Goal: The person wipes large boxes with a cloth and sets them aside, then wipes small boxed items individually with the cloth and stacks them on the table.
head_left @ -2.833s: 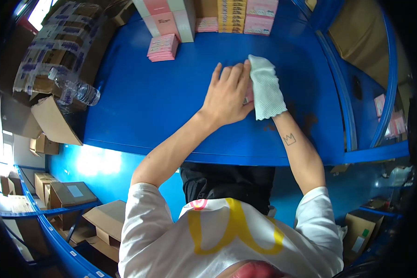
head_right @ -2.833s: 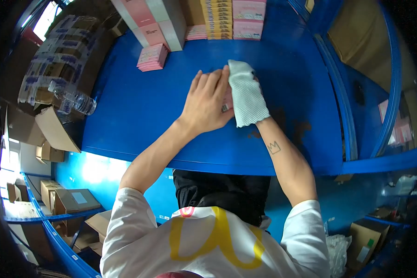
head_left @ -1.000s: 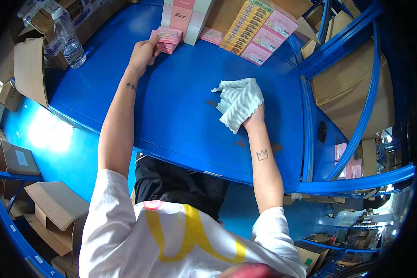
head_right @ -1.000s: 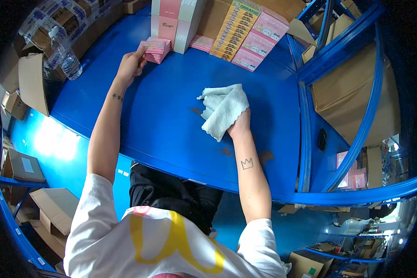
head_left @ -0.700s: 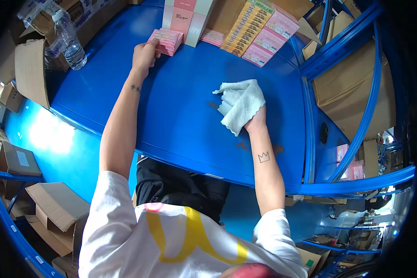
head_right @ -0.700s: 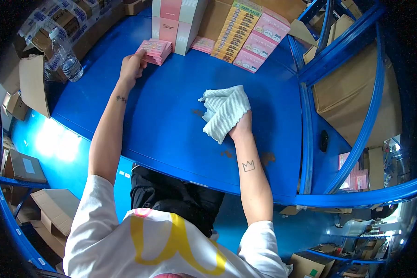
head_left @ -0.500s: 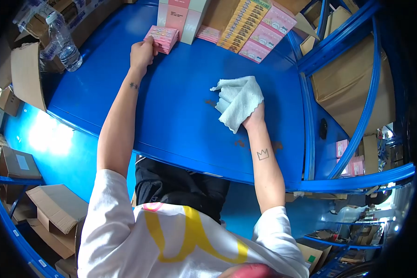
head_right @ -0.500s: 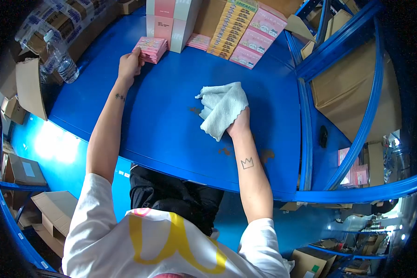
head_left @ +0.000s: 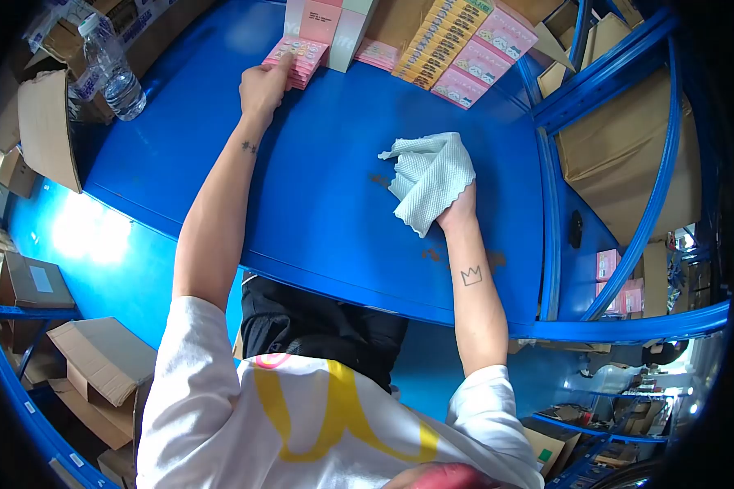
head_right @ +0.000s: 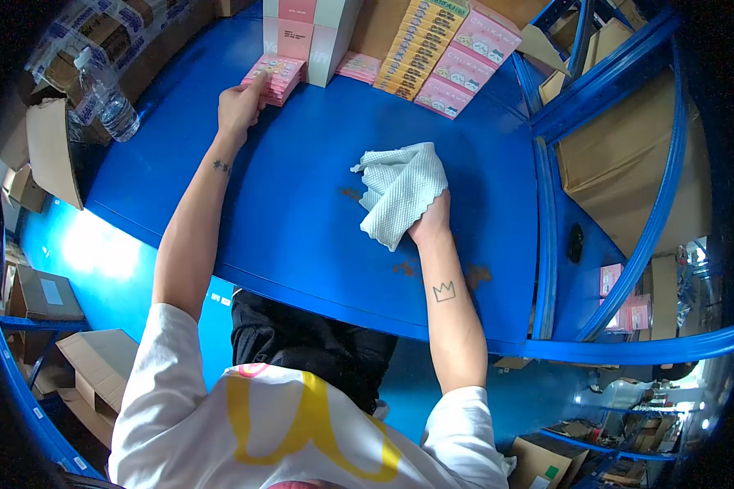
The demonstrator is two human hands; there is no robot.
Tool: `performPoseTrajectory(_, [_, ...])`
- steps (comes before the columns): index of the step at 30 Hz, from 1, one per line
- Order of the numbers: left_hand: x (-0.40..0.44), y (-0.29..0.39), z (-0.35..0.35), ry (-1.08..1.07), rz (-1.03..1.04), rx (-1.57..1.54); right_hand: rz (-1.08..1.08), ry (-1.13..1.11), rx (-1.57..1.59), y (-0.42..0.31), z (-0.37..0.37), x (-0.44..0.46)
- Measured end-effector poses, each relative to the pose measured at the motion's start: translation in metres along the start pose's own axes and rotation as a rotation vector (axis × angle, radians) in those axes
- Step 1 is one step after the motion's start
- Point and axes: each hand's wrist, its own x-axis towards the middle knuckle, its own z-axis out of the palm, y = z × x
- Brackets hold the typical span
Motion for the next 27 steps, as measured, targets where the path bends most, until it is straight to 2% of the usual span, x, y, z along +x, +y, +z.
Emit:
performPoseTrajectory(6, [0.006,-0.008,0.0,0.018,0.008,-0.084,0.014,0.019,0.0,-0.002,0.004,-0.003])
performPoseTrajectory(11, [-0.009,0.007,-0.002,0.033,-0.06,0.036,-0.004,-0.016,-0.015,-0.002,0.003,-0.004])
performPoseTrajectory(15, [-0.008,-0.008,0.012,0.499,0.655,0.476,-0.012,-0.02,0.054,-0.001,0.005,-0.003])
performPoseTrajectory(20, [0.003,-0.026,0.02,0.411,0.715,0.52,0.001,-0.02,-0.007,-0.001,0.003,-0.003])
performPoseTrajectory(27, [-0.001,-0.02,0.016,0.371,0.693,0.477,0.009,-0.057,-0.01,0.003,-0.004,0.002])
